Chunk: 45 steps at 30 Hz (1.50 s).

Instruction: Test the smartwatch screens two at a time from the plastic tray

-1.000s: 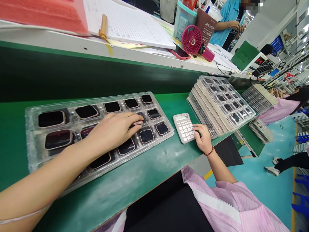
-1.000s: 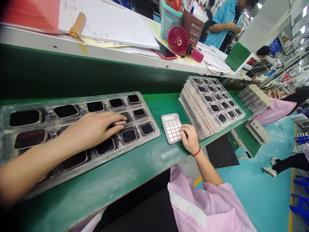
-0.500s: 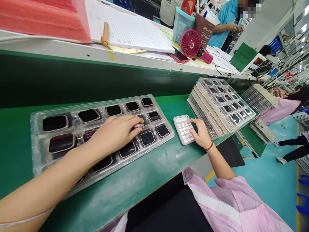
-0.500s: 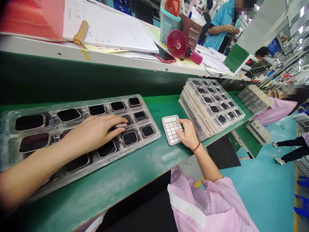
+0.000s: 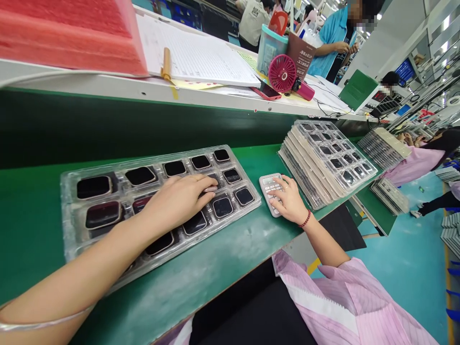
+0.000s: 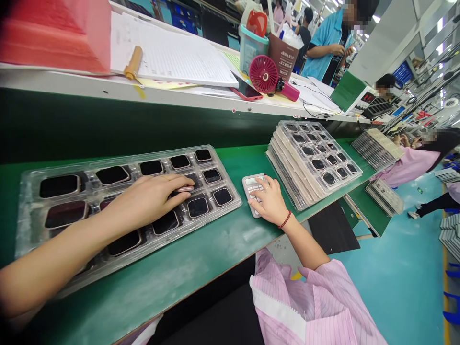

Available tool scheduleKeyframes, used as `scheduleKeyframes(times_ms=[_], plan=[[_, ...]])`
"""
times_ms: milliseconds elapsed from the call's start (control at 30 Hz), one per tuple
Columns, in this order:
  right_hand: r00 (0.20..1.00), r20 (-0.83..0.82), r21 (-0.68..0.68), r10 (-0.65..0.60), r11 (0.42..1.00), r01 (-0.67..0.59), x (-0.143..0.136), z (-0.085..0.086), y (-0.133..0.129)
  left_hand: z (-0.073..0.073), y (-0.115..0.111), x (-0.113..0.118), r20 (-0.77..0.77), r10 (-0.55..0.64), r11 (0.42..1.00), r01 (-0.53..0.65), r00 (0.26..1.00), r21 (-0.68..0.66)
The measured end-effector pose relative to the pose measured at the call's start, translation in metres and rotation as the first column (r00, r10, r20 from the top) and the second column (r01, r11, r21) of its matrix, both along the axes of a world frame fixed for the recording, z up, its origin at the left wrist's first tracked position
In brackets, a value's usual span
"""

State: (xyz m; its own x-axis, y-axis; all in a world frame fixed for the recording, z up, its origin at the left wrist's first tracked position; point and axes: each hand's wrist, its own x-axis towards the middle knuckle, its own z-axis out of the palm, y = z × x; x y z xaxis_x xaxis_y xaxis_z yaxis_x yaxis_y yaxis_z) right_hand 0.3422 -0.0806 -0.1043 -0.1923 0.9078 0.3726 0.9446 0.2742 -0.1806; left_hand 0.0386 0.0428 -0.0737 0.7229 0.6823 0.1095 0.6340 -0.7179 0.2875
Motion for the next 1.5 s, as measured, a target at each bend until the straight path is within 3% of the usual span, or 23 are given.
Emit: scheduleKeyframes(times_ms=[100,267,333,400,467,567,600,667,767,900,1067,1133,1333,1500], plan=[[0.995,-0.054,-0.030,-0.086,0.996,0.084,-0.002,-0.002,-0.008,0.000,0.000,0.000,-0.020,0.011,1.000,-0.011,1.000,0.011],[0.950,-0.079,-0.159,-0.301,0.945,0.286,-0.022,-0.024,-0.025,0.004,-0.002,0.000,-0.060,-0.007,1.000,0.008,0.998,0.016],[0.935,-0.117,-0.169,-0.336,0.934,0.315,-0.026,-0.027,-0.028,0.004,-0.003,-0.001,-0.051,-0.018,1.000,0.019,0.999,0.019],[0.926,-0.228,-0.188,-0.303,0.946,0.263,-0.020,-0.016,-0.030,0.003,-0.003,-0.002,-0.041,-0.022,0.999,0.024,0.999,0.031],[0.901,-0.402,-0.250,-0.164,0.966,0.064,-0.005,0.014,-0.038,0.001,0.000,-0.003,-0.036,-0.021,0.999,0.023,0.999,0.037],[0.761,-0.645,-0.293,0.077,0.894,-0.338,0.015,0.083,-0.061,0.001,0.002,-0.004,-0.051,0.007,1.000,-0.007,0.999,0.013],[0.761,-0.640,-0.279,0.107,0.890,-0.360,0.018,0.108,-0.066,0.003,0.000,-0.003,-0.061,0.018,1.000,-0.018,0.998,0.002],[0.845,-0.514,-0.194,0.150,0.939,-0.285,0.021,0.156,-0.064,0.008,-0.006,-0.002,-0.079,0.018,0.999,-0.020,0.997,-0.027],[0.914,-0.326,-0.036,0.241,0.963,-0.267,0.012,0.205,-0.018,0.016,-0.014,0.001,-0.042,0.009,0.995,-0.013,0.999,-0.096],[0.847,-0.271,0.172,0.458,0.888,-0.426,-0.036,0.231,0.093,0.020,-0.017,0.001,-0.026,0.079,0.990,-0.082,0.997,-0.113],[0.923,-0.217,0.174,0.319,0.943,-0.285,-0.111,0.247,0.207,0.019,-0.021,-0.001,-0.016,0.103,0.986,-0.104,0.995,-0.127],[0.940,-0.204,0.131,0.273,0.959,-0.250,-0.137,0.254,0.236,0.019,-0.021,-0.001,-0.016,0.108,0.985,-0.109,0.994,-0.131],[0.909,-0.277,0.066,0.310,0.950,-0.304,-0.203,0.271,0.301,0.018,-0.021,-0.003,-0.025,0.108,0.987,-0.110,0.994,-0.120],[0.898,-0.330,0.078,0.291,0.956,-0.281,-0.239,0.279,0.329,0.014,-0.018,-0.004,0.002,0.115,0.985,-0.114,0.993,-0.132]])
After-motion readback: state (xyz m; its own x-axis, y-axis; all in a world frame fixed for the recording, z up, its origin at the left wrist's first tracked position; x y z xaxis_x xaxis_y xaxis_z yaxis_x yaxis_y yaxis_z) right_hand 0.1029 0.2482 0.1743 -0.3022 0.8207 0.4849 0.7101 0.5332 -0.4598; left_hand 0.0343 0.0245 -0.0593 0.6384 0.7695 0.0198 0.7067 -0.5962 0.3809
